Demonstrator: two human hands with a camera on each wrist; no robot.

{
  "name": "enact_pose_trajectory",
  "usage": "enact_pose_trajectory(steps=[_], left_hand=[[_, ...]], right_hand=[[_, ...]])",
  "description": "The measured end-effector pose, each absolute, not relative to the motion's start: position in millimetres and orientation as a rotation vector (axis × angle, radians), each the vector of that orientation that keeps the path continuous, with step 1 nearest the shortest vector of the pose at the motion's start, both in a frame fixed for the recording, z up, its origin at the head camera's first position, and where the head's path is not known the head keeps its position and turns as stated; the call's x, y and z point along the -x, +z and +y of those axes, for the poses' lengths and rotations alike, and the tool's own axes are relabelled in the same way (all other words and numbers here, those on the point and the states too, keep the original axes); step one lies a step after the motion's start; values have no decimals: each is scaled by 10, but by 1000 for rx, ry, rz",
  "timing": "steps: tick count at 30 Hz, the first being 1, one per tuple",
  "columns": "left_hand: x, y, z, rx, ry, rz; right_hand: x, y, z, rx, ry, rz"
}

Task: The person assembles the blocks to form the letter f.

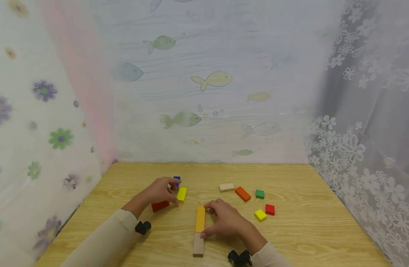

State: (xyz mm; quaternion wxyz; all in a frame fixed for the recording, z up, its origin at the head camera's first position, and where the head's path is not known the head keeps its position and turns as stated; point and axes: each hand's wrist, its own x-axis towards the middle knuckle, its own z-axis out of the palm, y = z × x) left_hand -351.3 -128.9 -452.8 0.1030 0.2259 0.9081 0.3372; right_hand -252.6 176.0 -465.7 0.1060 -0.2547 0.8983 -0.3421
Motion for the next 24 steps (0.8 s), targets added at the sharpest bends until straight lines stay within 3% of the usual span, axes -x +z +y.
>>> enact_pose_trajectory(steps=[6, 24], left_hand=[[3580, -4533, -1312, -634, 1165, 2513], [3661, -4561, -1241, -562, 1081, 2492]], right_hand=[[2521, -4653, 1754, 753, -1007, 2647], [2534, -4676, 1759, 713, -1004, 2643]])
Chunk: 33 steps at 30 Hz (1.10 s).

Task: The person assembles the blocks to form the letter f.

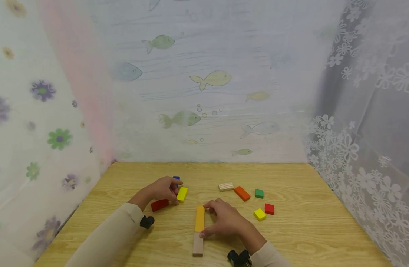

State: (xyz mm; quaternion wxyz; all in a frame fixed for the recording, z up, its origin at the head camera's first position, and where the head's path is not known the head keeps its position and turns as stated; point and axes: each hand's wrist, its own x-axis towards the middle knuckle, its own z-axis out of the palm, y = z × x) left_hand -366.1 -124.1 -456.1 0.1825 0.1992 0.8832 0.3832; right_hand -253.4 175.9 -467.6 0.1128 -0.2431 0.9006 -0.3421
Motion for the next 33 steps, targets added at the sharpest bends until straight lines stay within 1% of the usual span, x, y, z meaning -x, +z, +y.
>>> enact_pose_trajectory(steps=[21, 33], left_hand=[[3701, -4510, -1212, -618, 941, 2532], [3709, -4529, -1195, -555, 912, 2553]], right_hand=[[2570, -4674, 1759, 709, -987, 2650], [2565, -4687, 1757, 704, -1005, 2640]])
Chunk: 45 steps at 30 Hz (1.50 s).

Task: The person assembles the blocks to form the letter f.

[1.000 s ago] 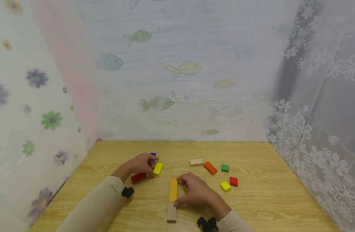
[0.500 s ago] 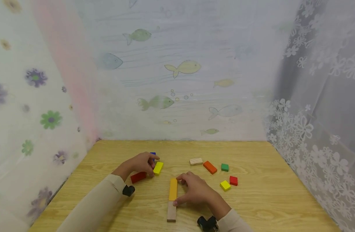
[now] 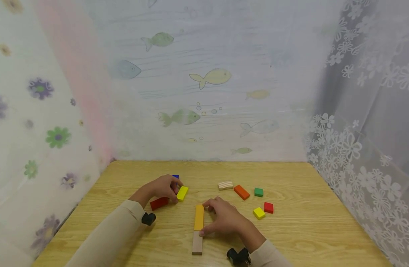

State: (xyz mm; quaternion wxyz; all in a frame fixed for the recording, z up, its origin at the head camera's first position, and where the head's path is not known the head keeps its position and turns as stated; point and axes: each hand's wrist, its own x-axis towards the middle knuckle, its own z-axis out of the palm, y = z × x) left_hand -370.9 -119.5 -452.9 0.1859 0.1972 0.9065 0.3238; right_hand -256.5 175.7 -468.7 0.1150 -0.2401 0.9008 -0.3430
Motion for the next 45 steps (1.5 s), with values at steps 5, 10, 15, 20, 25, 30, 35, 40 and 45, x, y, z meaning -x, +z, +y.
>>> enact_pose_trajectory(steps=[5, 10, 15, 20, 25, 30, 35, 40, 45], left_hand=[[3702, -4541, -1184, -560, 927, 2549], [3697, -4552, -1164, -549, 961, 2542], [3679, -4530, -1116, -560, 1020, 2518], [3666, -4522, -1049, -592, 1028, 2524], [3665, -4521, -975, -610, 1030, 2530], [3663, -4551, -896, -611, 1003, 2538], [3648, -4564, -828, -595, 1017, 2526], [3601, -4539, -783, -590, 1043, 2517], [3561, -4539, -748, -577, 1088, 2492]], right_hand=[[2562, -4697, 1748, 722, -1001, 2653], [2560, -4704, 1746, 718, -995, 2653], [2573, -4712, 1756, 718, -999, 2649], [2579, -4723, 1771, 720, -1008, 2640], [2576, -4713, 1766, 702, -1015, 2630], [2575, -4705, 1766, 700, -1008, 2629], [2580, -4706, 1777, 711, -1008, 2630], [2571, -4704, 1778, 713, -1014, 2631], [2564, -4701, 1772, 720, -1009, 2634]])
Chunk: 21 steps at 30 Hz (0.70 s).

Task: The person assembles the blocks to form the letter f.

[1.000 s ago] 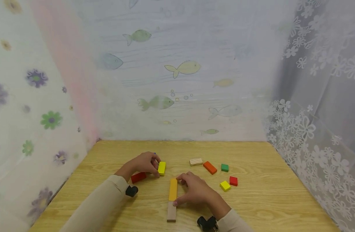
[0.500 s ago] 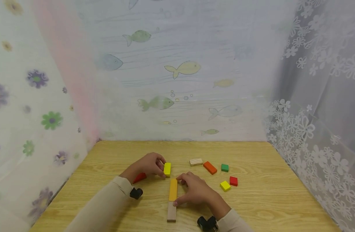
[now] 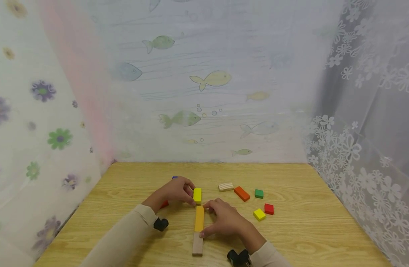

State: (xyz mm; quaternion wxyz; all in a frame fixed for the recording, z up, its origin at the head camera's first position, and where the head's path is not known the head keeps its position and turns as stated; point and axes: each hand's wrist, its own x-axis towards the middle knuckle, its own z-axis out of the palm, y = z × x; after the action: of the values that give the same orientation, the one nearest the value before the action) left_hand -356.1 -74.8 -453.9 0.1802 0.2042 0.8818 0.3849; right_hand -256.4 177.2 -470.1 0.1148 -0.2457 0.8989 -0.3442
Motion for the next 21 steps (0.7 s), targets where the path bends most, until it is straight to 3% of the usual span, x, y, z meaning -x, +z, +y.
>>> enact_pose_trajectory(steps=[21], left_hand=[[3549, -4539, -607, -622, 1031, 2538]], right_hand=[[2576, -4717, 1780, 741, -1001, 2635]])
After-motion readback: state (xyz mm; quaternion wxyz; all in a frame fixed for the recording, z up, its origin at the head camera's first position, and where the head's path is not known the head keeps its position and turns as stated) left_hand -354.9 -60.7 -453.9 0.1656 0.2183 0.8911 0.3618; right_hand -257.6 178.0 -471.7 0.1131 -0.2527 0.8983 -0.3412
